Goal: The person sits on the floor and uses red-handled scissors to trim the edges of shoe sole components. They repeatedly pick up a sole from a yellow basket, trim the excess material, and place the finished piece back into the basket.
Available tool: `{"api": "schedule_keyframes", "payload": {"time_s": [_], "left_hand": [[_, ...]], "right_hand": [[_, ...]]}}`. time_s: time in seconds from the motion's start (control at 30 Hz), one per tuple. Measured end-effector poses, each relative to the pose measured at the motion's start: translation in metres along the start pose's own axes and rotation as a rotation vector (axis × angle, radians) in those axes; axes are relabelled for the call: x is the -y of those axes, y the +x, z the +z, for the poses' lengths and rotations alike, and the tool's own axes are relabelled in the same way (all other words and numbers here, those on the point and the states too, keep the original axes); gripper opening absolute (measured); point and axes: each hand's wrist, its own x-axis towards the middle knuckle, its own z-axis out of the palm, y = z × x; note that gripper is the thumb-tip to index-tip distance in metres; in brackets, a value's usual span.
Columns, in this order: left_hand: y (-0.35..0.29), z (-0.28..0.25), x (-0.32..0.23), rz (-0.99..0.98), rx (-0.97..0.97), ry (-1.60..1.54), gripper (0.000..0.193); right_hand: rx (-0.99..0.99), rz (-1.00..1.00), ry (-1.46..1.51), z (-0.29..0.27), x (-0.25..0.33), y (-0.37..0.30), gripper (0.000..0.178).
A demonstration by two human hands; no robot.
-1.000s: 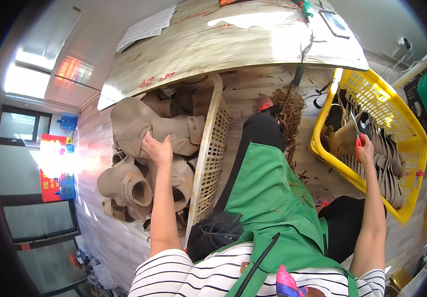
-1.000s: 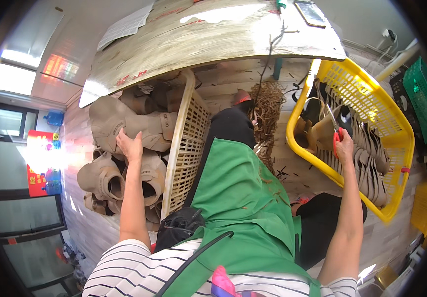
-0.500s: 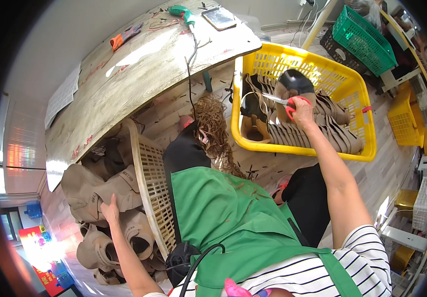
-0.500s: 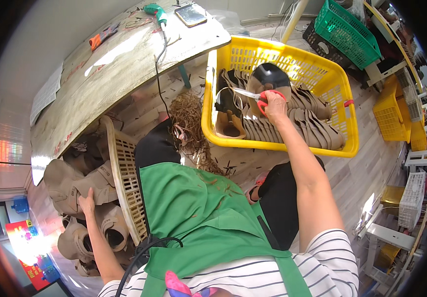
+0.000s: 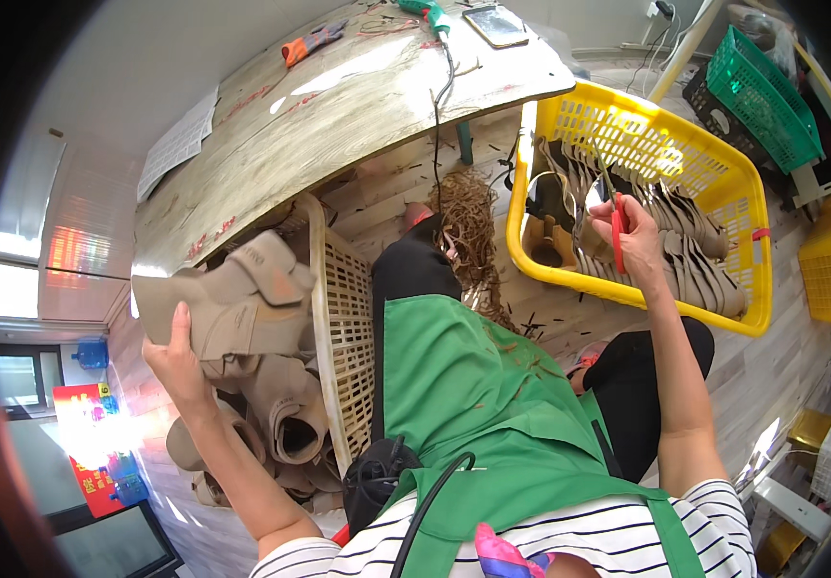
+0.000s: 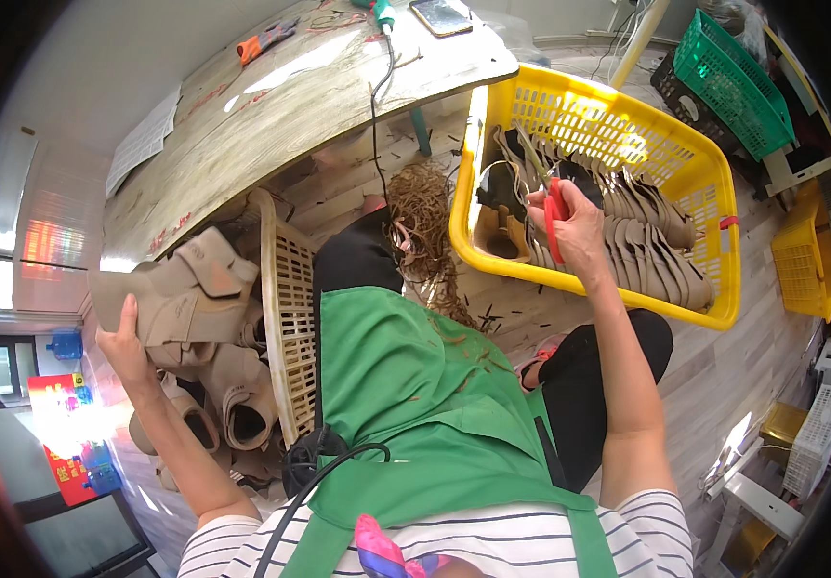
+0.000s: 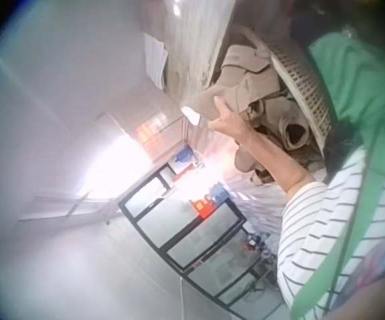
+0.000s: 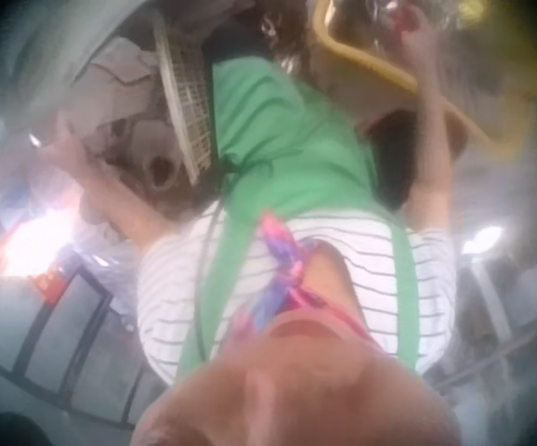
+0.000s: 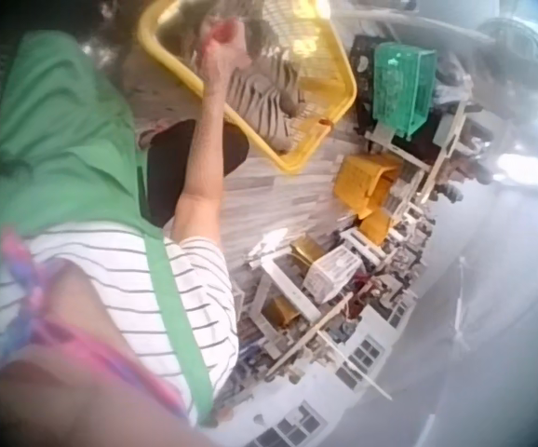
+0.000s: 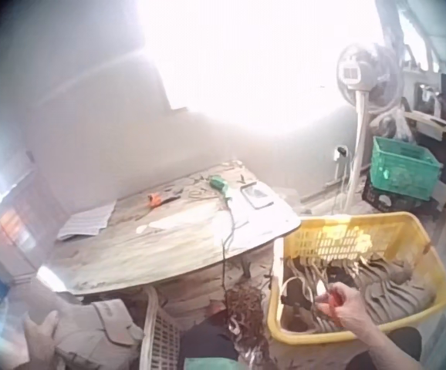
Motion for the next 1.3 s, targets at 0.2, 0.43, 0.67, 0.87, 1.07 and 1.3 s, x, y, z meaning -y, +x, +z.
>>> {"api": "schedule_keyframes", "payload": {"time_s": [0.2, 0.43, 0.67, 0.87, 1.07, 1.3], "left_hand": [[-0.030, 0.072, -0.074, -0.254, 0.233, -0.535, 0.029], [-0.092, 0.146, -0.133, -0.471, 0.860, -0.950, 0.021], [-0.112, 0.166, -0.103, 0.222, 0.515, -0.226, 0.070], [-0.138, 0.198, -0.063, -0.261, 1.200, -0.437, 0.044], [-0.130, 0.184, -0.082, -0.298, 1.133, -0.485, 0.028], [-0.128, 0.151, -0.091, -0.323, 0.978, -0.561, 0.026]], "right_hand": [[0.131, -0.462, 0.045, 0.052, 0.115, -0.071, 0.063], [-0.265, -0.633, -0.370, 0.065, 0.143, -0.109, 0.042], [-0.432, -0.170, -0.126, -0.007, 0.123, -0.106, 0.023], [-0.258, -0.045, 0.093, -0.027, 0.134, -0.111, 0.021], [-0.165, 0.165, 0.267, -0.062, 0.122, -0.134, 0.011], [0.412, 0.526, 0.293, -0.053, 0.066, -0.207, 0.017]]}}
